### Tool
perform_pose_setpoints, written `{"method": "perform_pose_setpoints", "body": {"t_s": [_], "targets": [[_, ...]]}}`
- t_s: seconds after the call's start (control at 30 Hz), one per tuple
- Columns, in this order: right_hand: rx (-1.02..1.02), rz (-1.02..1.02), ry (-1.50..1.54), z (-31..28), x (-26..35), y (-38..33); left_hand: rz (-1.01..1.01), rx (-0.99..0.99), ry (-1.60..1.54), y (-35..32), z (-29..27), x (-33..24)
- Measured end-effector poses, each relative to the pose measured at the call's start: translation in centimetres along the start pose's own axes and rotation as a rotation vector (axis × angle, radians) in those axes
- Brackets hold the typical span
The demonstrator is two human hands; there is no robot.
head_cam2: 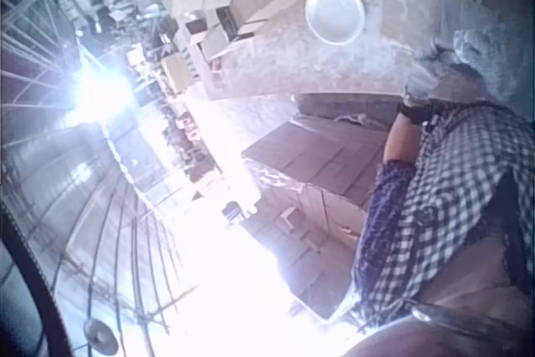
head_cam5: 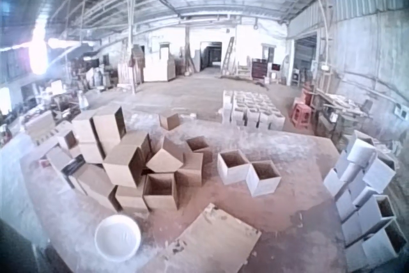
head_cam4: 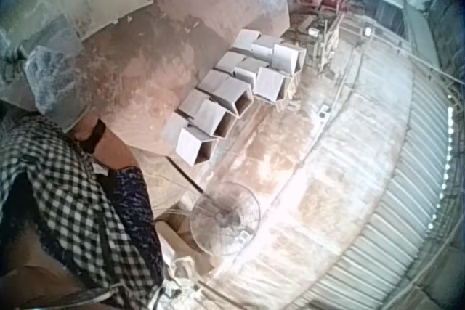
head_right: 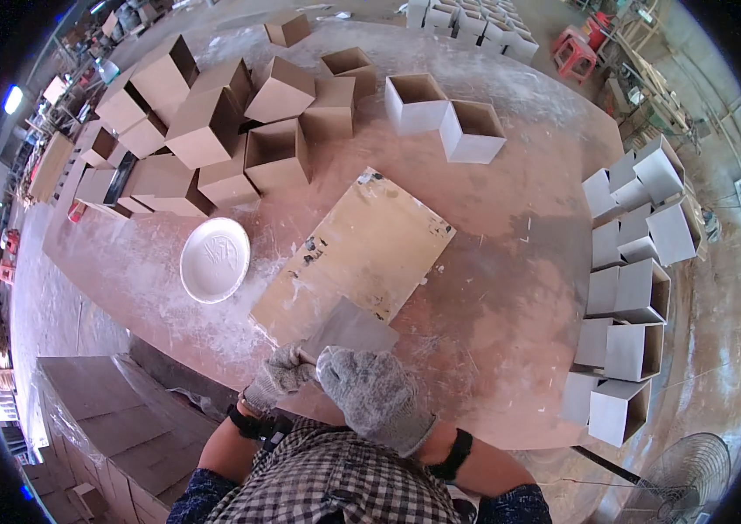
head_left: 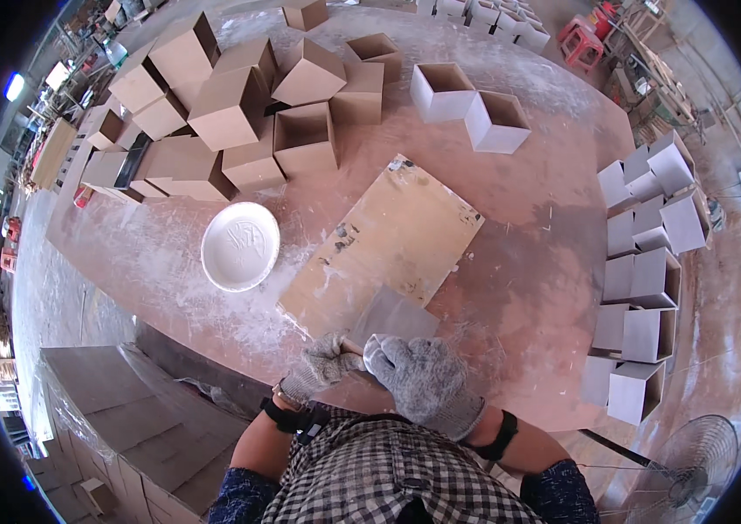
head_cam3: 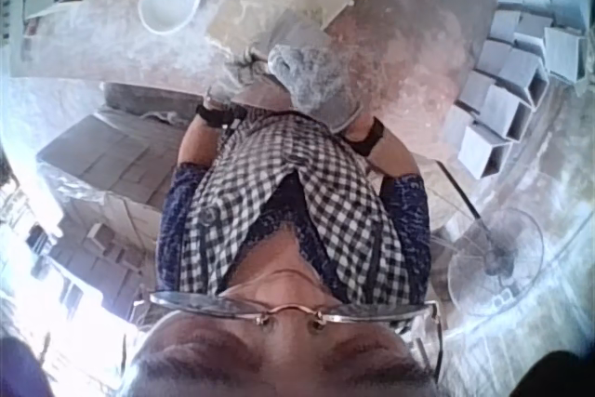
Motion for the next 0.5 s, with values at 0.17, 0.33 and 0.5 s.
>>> {"method": "perform_pose_setpoints", "body": {"t_s": [0.17, 0.33, 0.5], "targets": [[-0.101, 0.054, -0.057, 4.2, -6.0, 2.1, 0.135, 0.075, 0.132, 0.7, 0.9, -2.8], [-0.021, -0.108, 0.17, 0.7, 0.5, 3.9, -0.044, 0.118, -0.11, 0.9, 1.4, -1.2], [-0.043, -0.088, 0.177, 4.2, -2.9, 4.1, 0.061, 0.145, -0.035, 0.6, 1.5, -2.5]]}}
Point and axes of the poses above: each hand's wrist, its own y-axis towards the middle knuckle, its own z-axis out of the palm, x = y × z, the point moved 10 cm from there along y, towards the middle knuckle, and after that the axes turned 6 degrees about -y, right-handed, at the moved point
